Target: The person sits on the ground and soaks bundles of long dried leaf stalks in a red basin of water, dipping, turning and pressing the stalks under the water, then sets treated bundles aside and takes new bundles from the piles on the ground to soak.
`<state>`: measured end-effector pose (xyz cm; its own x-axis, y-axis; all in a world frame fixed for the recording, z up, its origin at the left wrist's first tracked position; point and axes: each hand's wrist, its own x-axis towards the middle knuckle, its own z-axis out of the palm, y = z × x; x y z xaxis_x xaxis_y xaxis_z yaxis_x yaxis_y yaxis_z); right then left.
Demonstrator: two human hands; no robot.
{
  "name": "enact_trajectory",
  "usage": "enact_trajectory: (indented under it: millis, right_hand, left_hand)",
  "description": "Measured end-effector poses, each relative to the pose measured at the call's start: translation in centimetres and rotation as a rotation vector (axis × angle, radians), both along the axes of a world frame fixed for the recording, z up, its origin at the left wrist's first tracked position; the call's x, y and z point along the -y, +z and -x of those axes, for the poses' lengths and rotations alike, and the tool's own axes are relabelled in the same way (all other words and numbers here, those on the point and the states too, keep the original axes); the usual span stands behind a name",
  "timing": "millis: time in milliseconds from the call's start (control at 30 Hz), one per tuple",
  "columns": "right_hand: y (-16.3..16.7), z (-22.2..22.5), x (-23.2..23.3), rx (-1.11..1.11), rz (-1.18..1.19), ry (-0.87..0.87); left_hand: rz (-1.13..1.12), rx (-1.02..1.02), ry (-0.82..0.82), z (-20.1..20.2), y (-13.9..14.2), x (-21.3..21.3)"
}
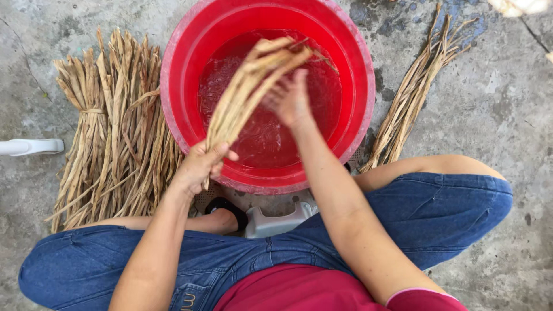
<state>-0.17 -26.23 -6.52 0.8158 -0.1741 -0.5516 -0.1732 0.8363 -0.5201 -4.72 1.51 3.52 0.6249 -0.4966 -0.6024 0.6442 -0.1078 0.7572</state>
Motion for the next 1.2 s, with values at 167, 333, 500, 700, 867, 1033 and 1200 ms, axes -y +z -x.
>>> enact_trajectory:
  millis: [167,333,500,700,867,1033,1200]
  right_hand:
    - [2.7,1.4,-10.1,0.017,-0.007,0.420]
    - [-1.8,0.9,-7.7,-0.236,0.232,0.240]
    - [-5.4,-0.5,4.8,-0.278,0.160,-0.155]
    - [-2.7,-0.9,7.4,0.072,-0.055,-0.334]
    - [1.5,-0.7,-1.0,0.033,0.049,0.050]
    - [-0.4,0.7,-7.9,-0.065,-0.024,0.345]
    - [-4.5,-0.3,0.9,-0.282,0.194,0.078]
  left_hand:
    - [-0.060,-0.192,-0.001,0.4,-2.4,2.9]
    - [-0.262,-0.151,-0.211,4.6,-3.1,3.7]
    - [-0.152,0.061,-0.444,5.6,0.2,1.2]
    - [-0.060,0.093,-0.293,1.8,3.7,-1.0]
    - [-0.076,-0.042,-0.138,0.8,1.2,1.0]
    - [-0.266,-0.155,-0.212,4.3,-2.0,3.5]
    - [-0.131,-0.068,-0.486,7.3,-0.2,1.2]
